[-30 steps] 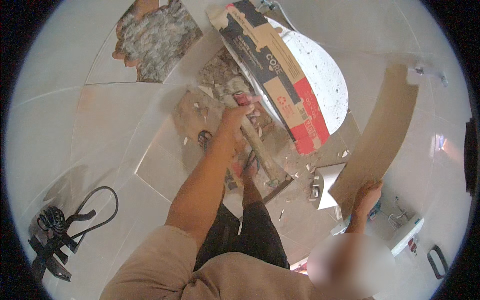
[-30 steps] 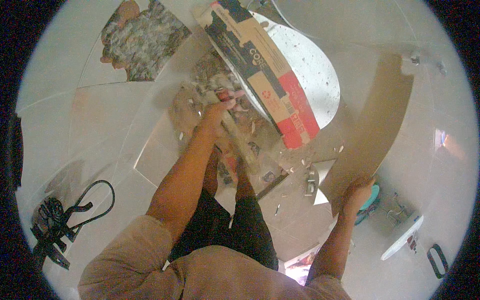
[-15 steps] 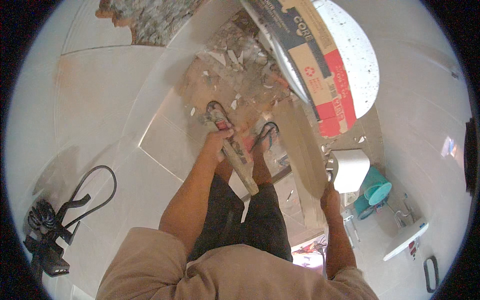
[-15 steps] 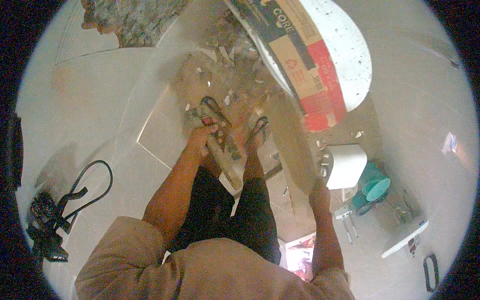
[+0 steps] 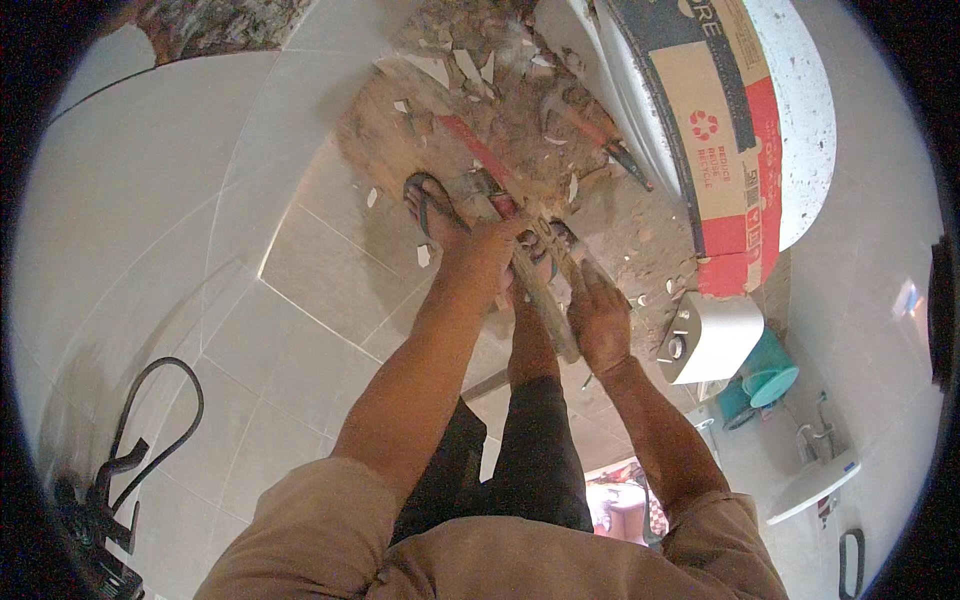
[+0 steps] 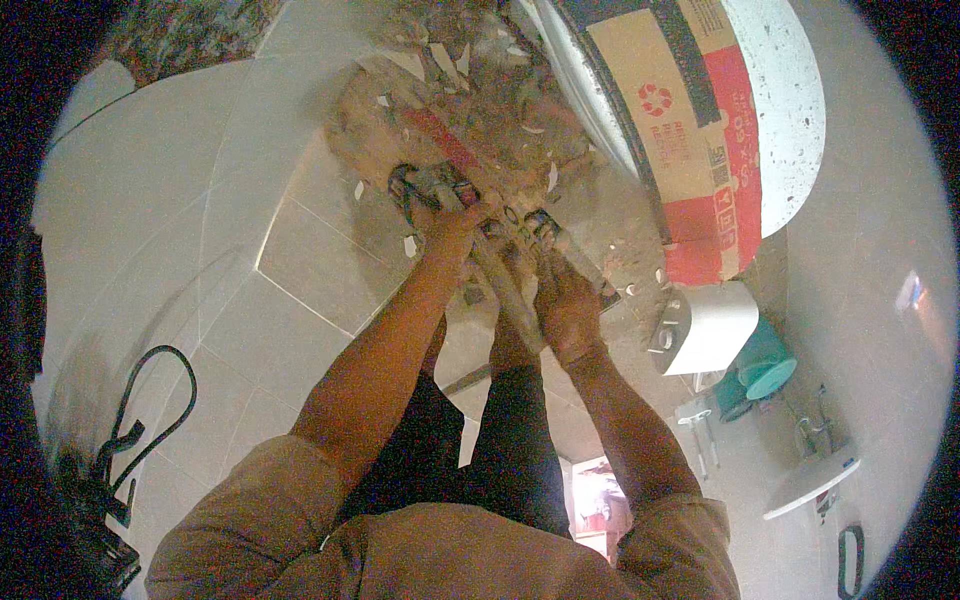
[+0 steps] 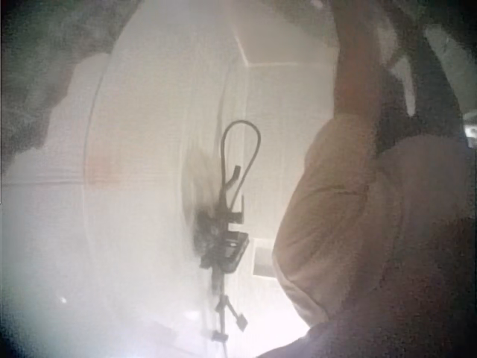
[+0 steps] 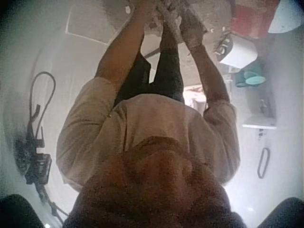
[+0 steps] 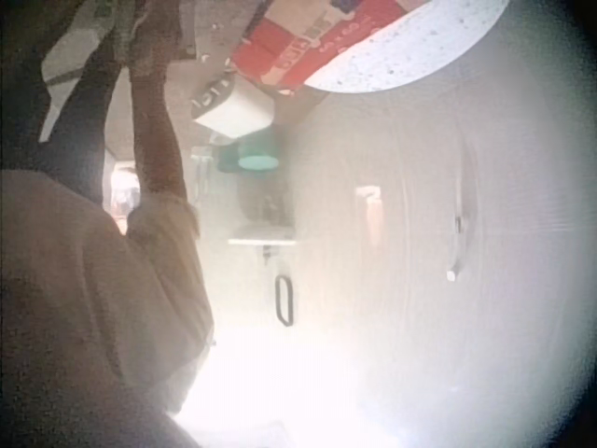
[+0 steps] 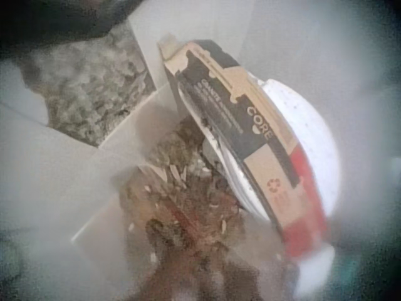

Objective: The person uses a hammer and a chisel to remove tiles from a tiled wall in a bathroom. They repeatedly strike the chisel to break the tiles and pry them off the wall, creating a pile of debris on the floor.

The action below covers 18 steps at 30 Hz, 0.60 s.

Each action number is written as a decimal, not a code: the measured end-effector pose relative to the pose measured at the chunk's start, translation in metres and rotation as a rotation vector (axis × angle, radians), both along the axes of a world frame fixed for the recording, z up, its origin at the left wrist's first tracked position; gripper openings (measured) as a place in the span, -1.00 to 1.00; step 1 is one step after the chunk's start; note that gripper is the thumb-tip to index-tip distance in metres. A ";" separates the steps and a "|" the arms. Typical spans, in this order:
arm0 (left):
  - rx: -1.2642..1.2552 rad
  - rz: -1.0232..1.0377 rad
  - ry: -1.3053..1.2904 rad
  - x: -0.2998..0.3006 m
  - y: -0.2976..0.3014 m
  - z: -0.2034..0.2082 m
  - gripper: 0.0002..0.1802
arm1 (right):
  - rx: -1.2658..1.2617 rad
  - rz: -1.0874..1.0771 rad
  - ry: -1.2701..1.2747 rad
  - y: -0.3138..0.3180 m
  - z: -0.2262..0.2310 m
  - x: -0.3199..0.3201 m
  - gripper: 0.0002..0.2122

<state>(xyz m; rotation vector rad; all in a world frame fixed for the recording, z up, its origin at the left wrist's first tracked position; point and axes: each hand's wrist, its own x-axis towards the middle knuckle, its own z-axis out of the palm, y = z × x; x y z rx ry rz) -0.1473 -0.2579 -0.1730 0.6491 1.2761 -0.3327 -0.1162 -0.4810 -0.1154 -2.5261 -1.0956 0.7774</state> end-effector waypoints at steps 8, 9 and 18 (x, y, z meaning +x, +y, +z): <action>-0.089 0.176 0.033 -0.065 -0.008 -0.035 -0.65 | 0.048 -0.148 0.258 0.019 0.017 0.011 -0.40; -0.118 0.144 0.011 -0.066 0.000 -0.024 -0.64 | 0.060 -0.279 0.215 0.018 0.003 0.015 -0.38; 0.017 -0.127 0.029 -0.056 0.043 0.010 -0.71 | 0.091 -0.979 0.986 0.059 -0.069 0.063 -0.41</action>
